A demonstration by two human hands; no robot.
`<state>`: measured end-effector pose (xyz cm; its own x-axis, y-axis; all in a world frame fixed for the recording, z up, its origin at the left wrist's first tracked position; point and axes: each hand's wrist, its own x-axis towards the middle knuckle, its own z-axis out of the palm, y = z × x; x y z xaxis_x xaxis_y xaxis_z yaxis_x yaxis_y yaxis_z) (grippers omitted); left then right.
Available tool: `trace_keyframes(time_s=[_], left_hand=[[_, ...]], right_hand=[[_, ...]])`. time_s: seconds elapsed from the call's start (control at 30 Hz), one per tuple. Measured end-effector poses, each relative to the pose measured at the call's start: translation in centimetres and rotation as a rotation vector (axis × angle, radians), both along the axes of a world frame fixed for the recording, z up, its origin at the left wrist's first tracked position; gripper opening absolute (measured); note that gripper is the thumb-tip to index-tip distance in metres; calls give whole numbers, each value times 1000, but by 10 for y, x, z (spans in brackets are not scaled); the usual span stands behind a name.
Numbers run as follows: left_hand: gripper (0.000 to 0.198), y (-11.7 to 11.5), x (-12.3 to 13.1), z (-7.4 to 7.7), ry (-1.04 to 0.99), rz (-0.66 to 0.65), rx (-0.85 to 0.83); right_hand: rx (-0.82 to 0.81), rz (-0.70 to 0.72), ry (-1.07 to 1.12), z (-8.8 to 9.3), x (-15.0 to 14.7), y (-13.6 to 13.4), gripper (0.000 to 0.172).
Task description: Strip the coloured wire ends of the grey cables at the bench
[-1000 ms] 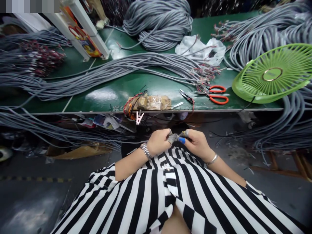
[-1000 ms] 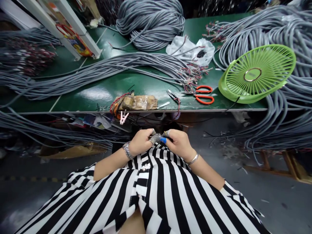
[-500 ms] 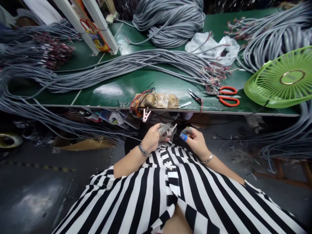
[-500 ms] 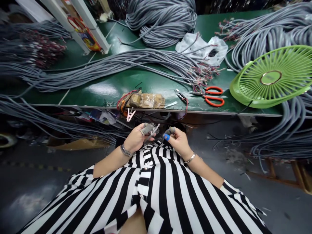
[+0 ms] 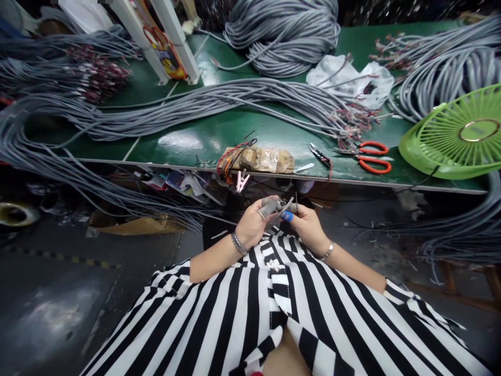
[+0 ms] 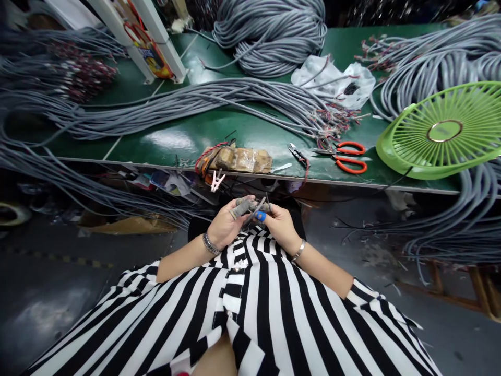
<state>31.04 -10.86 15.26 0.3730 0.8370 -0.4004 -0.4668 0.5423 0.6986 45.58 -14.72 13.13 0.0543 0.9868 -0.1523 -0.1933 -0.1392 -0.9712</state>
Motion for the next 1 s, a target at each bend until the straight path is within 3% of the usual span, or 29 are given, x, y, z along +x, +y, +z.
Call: trace_keyframes(time_s=[0.13, 0.23, 0.47, 0.7, 0.8, 1.0], left_hand=[[23, -2, -5, -1, -87, -11, 52], [15, -3, -8, -1, -133, -25, 94], [8, 0, -24, 2, -246, 13, 108], [9, -1, -45, 1, -260, 78, 100], [11, -5, -55, -3, -190, 119, 97], [27, -6, -69, -2, -28, 190, 163]], right_hand=[[-150, 68, 306, -3, -6, 3, 32], [-248, 84, 389, 1, -11, 7, 34], [-253, 0, 539, 16, -23, 16, 39], [-316, 103, 761, 24, -35, 31, 35], [-333, 173, 787, 27, -43, 35, 35], [-287, 274, 643, 30, -57, 31, 36]])
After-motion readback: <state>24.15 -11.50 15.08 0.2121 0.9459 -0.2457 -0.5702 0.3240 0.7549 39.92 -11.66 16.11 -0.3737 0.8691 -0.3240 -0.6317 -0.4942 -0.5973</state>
